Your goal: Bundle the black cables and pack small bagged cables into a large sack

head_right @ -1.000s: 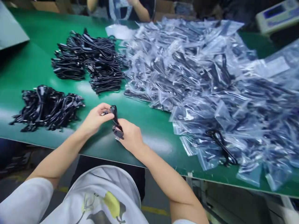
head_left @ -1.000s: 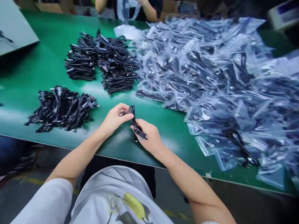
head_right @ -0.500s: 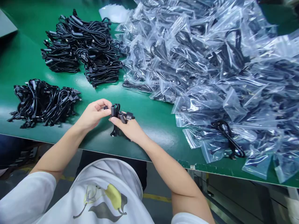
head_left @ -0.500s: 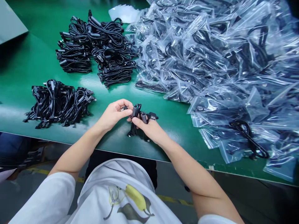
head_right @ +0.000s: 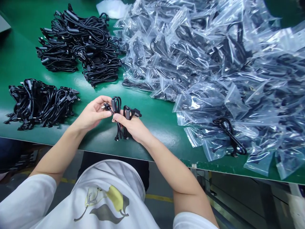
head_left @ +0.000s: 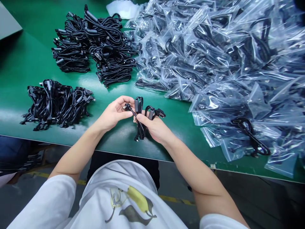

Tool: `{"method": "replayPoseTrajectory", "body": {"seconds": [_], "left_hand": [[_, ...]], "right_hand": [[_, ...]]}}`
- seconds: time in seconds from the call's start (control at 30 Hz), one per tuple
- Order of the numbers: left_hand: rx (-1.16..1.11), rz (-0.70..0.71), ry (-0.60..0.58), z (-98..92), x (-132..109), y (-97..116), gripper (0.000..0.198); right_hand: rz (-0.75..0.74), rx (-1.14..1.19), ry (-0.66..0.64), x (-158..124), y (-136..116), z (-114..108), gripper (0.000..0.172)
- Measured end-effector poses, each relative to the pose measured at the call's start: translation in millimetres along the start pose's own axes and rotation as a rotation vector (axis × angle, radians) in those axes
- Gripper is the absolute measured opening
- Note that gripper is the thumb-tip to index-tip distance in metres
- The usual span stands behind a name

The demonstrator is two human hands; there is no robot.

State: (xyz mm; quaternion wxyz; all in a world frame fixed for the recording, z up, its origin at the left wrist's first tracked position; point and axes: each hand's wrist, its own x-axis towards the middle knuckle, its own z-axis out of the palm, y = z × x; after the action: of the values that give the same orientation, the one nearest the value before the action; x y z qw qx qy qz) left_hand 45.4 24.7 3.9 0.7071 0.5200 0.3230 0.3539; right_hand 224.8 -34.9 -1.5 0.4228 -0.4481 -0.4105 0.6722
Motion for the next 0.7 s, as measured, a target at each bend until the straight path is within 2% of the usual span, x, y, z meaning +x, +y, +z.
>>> {"method": "replayPoseTrajectory", "body": {"seconds": [0.3, 0.33, 0.4, 0.43, 0.5, 0.57, 0.6, 0.7], "left_hand": [[0.099, 0.007, 0.005, 2.3, 1, -1, 0.048], [0.192, 0.025, 0.015, 0.6, -4, 2, 0.048], [0.554, 0.087, 0.099, -8.5, -19, 11, 0.048], [0.797, 0.119, 0.186, -15.9, -29, 16, 0.048], [1.273, 0.137, 0.438, -35.1, -50, 25, 0.051], [1.588, 0.053, 0.669, -56.4, -67, 31, 0.053], [1.678, -0.017, 0.729, -66.3, -72, 32, 0.053], [1.793, -0.158, 0.706, -87.2, -77, 33, 0.051]], "right_hand": [[-0.001, -0.025, -0.024, 0, 3, -2, 0.039], [0.009, -0.003, -0.034, 1, 3, -2, 0.037], [0.052, 0.060, -0.027, 2, 1, -3, 0.035], [0.072, 0.102, -0.010, 3, 0, -3, 0.033], [0.072, 0.206, 0.036, 3, -3, -2, 0.029], [0.043, 0.313, 0.080, 4, -6, -2, 0.029], [0.037, 0.350, 0.100, 4, -7, -1, 0.031], [0.077, 0.384, 0.136, 4, -7, 0, 0.032]]}}
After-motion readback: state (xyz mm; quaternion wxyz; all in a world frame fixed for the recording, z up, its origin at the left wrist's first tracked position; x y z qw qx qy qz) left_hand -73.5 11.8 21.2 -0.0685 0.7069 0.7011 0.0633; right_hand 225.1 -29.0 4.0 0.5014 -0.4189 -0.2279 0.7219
